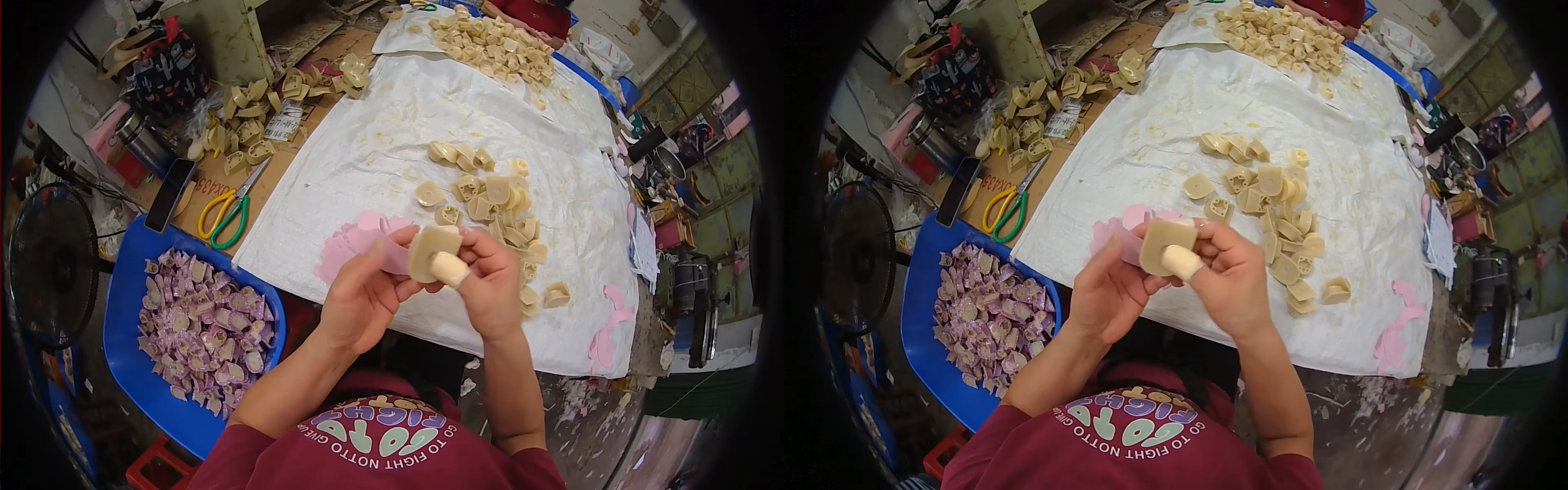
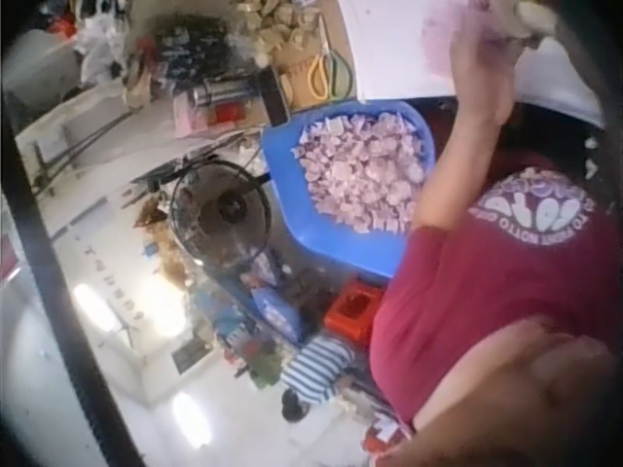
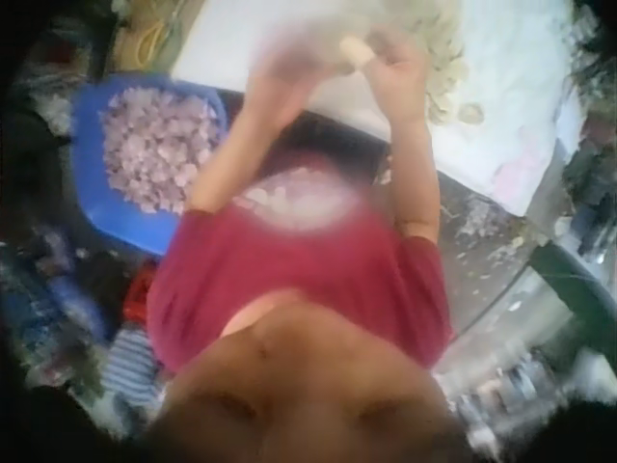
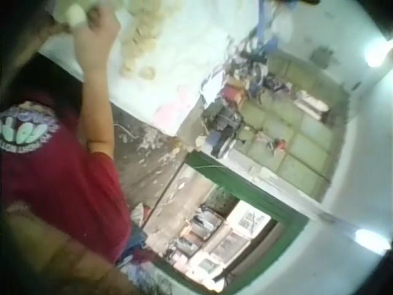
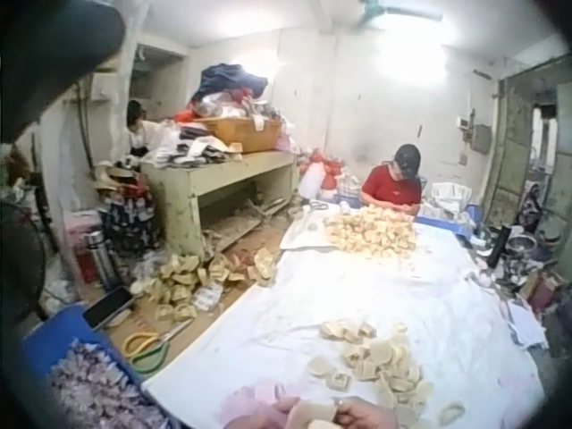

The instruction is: The person wraps small, beige, shell-shaped items with pink paper wrappers by hand. They pick up a wrapper and an item, fold the wrapper around the item, and place the finished product into a blue bin. The process is repeated continuously throughout the video.

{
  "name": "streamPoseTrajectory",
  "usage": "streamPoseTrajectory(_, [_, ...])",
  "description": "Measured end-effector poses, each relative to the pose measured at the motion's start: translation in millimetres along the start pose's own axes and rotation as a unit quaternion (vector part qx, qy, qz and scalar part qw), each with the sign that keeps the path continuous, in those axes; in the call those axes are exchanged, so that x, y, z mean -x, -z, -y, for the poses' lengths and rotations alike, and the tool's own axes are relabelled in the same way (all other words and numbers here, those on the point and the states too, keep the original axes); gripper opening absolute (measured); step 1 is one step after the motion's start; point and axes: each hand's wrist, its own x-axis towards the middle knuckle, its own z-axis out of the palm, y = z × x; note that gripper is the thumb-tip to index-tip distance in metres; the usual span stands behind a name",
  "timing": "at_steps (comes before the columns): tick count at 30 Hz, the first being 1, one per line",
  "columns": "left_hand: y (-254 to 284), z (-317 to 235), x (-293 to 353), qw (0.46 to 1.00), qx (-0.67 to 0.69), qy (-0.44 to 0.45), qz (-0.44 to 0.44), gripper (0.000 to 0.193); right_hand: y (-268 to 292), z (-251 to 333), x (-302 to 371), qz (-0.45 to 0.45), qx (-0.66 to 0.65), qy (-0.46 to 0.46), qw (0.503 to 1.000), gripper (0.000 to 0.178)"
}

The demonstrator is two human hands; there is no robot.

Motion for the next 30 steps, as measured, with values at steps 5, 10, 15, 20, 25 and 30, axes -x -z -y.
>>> streamPoseTrajectory(5, [-4.7, -24.8, 2.2, 0.992, -0.104, 0.067, -0.033, 0.040, -0.4, -1.2, 13.0, -0.057, -0.058, 0.027, 0.996, 0.037])
streamPoseTrajectory(10, [-3.5, -11.8, 4.0, 0.995, -0.066, -0.030, -0.067, 0.044, -20.3, -1.6, 20.9, -0.053, 0.200, 0.228, 0.951, 0.040])
streamPoseTrajectory(15, [-11.1, -7.8, 17.1, 0.996, -0.062, -0.064, 0.028, 0.043, -26.4, -1.5, 18.9, -0.057, 0.331, 0.328, 0.883, 0.034])
streamPoseTrajectory(20, [-7.1, -10.3, 18.9, 0.992, -0.065, -0.085, 0.064, 0.042, -31.6, 4.1, 15.5, -0.056, 0.349, 0.344, 0.870, 0.036])
streamPoseTrajectory(25, [-8.5, -11.8, 19.8, 0.993, -0.049, -0.084, 0.065, 0.041, -33.9, 6.8, 14.5, -0.055, 0.362, 0.349, 0.863, 0.036])
streamPoseTrajectory(30, [-10.4, -13.9, 21.2, 0.995, -0.048, -0.075, 0.053, 0.044, -34.5, 4.6, 13.2, -0.055, 0.361, 0.357, 0.860, 0.036])
